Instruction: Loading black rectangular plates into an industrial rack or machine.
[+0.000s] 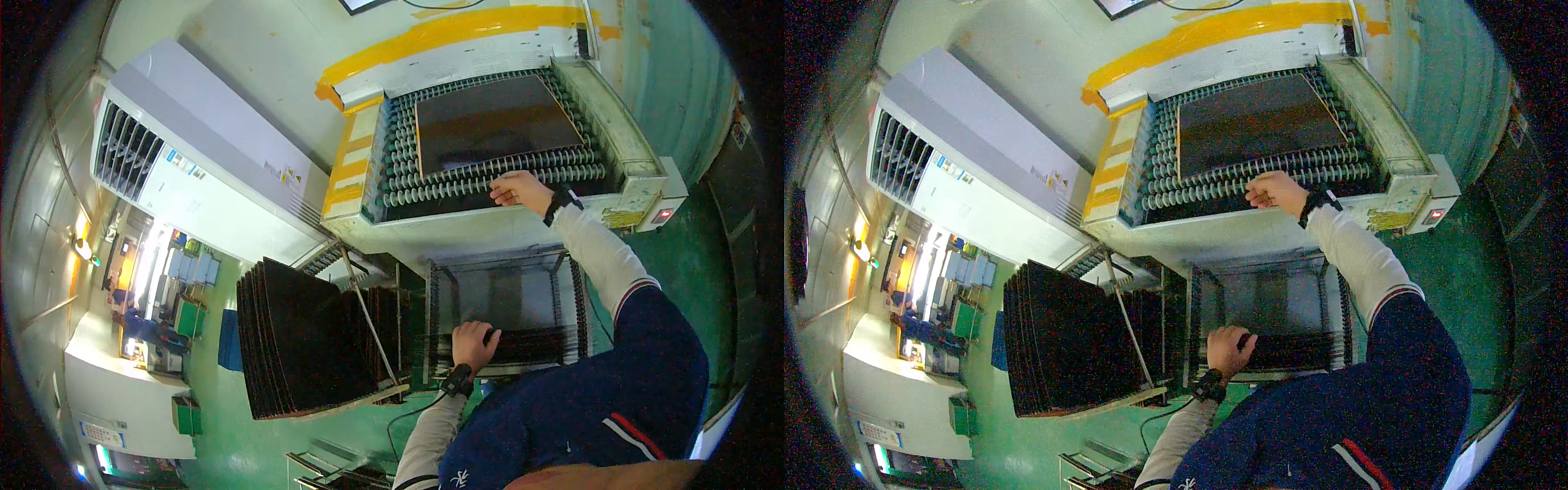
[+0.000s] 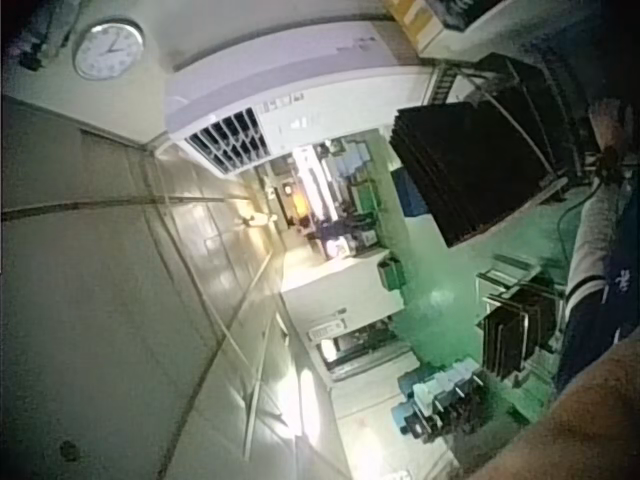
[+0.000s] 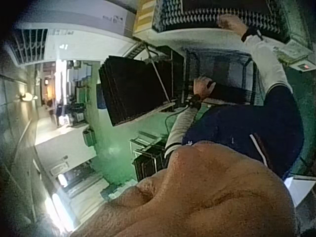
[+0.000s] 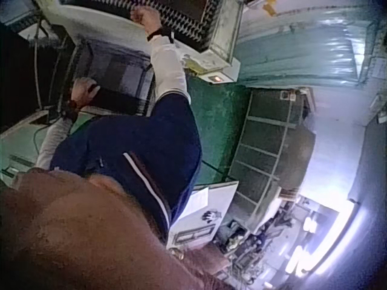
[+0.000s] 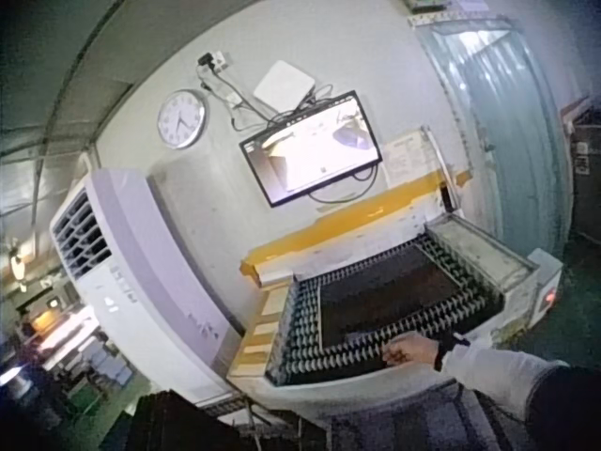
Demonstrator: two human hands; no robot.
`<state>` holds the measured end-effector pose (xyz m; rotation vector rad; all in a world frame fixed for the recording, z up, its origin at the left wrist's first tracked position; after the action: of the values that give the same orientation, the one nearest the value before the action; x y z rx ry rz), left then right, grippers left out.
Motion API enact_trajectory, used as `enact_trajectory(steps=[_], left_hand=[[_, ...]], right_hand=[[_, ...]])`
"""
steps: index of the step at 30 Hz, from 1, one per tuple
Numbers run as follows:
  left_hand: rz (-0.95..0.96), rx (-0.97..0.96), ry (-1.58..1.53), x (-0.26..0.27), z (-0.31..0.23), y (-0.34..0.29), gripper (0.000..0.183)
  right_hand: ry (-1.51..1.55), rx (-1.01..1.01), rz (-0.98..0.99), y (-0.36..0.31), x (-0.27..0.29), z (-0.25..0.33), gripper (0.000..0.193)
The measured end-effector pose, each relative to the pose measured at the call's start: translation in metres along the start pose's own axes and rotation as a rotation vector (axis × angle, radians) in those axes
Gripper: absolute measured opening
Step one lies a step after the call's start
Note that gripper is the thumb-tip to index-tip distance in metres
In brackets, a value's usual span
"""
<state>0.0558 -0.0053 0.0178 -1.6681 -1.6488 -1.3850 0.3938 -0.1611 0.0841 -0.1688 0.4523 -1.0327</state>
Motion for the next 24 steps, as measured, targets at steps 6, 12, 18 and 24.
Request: enact_trajectory(steps=[6, 12, 18, 24], left_hand=[[0.001, 0.015, 0.010, 0.001, -0.003, 0.000, 0.023], [0.000, 0.021, 0.003, 0.003, -0.005, -0.002, 0.023], [-0.036, 0.002, 0.022, 0.002, -0.002, -0.007, 0.024], [-0.025, -0.014, 0.021, -0.002, 0.000, -0.009, 0.025]], right_hand=[[-0.369, 0.058, 0.176, -0.068, -0.037, -0.034, 0.024], [-0.823, -0.052, 0.543, -0.138, -0.071, -0.145, 0.038], [-1.196, -0.050, 0.481, -0.183, -0.076, -0.193, 0.053], [-1.116, -0.051, 0.399, -0.176, -0.058, -0.216, 0.050]])
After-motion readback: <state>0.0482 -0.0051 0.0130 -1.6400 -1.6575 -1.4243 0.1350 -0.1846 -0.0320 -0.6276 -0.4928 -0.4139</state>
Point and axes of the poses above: each hand's wrist, its own y-axis towards the middle knuckle, its own x-axis out of the back of the hand, z = x × y, the point moved 5 cm from there along y, towards the middle knuckle, and after that the axes turned 9 degrees about -x, right-handed, at the moved point
